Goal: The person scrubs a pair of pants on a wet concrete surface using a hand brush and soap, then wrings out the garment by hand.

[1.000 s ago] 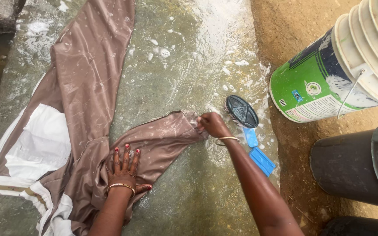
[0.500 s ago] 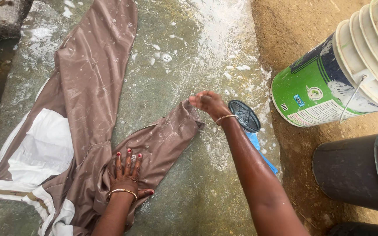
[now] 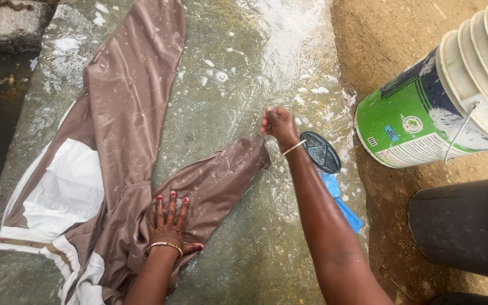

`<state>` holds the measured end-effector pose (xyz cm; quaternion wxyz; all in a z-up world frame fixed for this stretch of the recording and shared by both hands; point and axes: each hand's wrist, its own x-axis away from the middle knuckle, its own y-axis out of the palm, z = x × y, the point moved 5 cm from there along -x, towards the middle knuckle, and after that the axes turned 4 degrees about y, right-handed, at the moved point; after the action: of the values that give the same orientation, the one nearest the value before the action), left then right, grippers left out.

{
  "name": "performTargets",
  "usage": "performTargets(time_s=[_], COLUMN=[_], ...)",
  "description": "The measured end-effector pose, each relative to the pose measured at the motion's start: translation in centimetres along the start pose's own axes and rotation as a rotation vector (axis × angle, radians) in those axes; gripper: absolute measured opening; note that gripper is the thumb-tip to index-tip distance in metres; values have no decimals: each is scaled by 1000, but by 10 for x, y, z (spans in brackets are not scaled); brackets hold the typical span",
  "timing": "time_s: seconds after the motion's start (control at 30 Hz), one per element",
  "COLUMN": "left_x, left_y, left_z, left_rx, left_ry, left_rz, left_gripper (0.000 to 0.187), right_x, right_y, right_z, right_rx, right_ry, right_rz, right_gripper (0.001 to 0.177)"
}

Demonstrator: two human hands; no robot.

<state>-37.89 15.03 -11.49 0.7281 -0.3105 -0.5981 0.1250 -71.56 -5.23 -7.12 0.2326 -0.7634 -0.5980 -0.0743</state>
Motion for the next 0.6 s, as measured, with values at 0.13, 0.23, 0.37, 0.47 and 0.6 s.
performTargets(time_s=[0.13, 0.23, 0.37, 0.47, 0.6], left_x=[-3, -1, 2, 4, 19], left_y=[-1, 1, 0, -3, -3], left_z=[0, 0, 0, -1, 6], left_rx=[-23, -31, -31, 4, -51], left_ry=[-4, 9, 26, 41, 63], left_rz=[-10, -10, 25, 66, 185], left_gripper=[141, 141, 140, 140, 130], right_x=[7, 31, 57, 56, 53], right_y=[-5, 3, -20, -5, -17], right_z=[13, 48, 57, 58, 10], right_rx=[470, 505, 355, 596, 444], right_ry=[-3, 63, -30, -35, -90], right_rz=[-245, -467, -482, -463, -226], right_gripper=[40, 46, 40, 29, 33])
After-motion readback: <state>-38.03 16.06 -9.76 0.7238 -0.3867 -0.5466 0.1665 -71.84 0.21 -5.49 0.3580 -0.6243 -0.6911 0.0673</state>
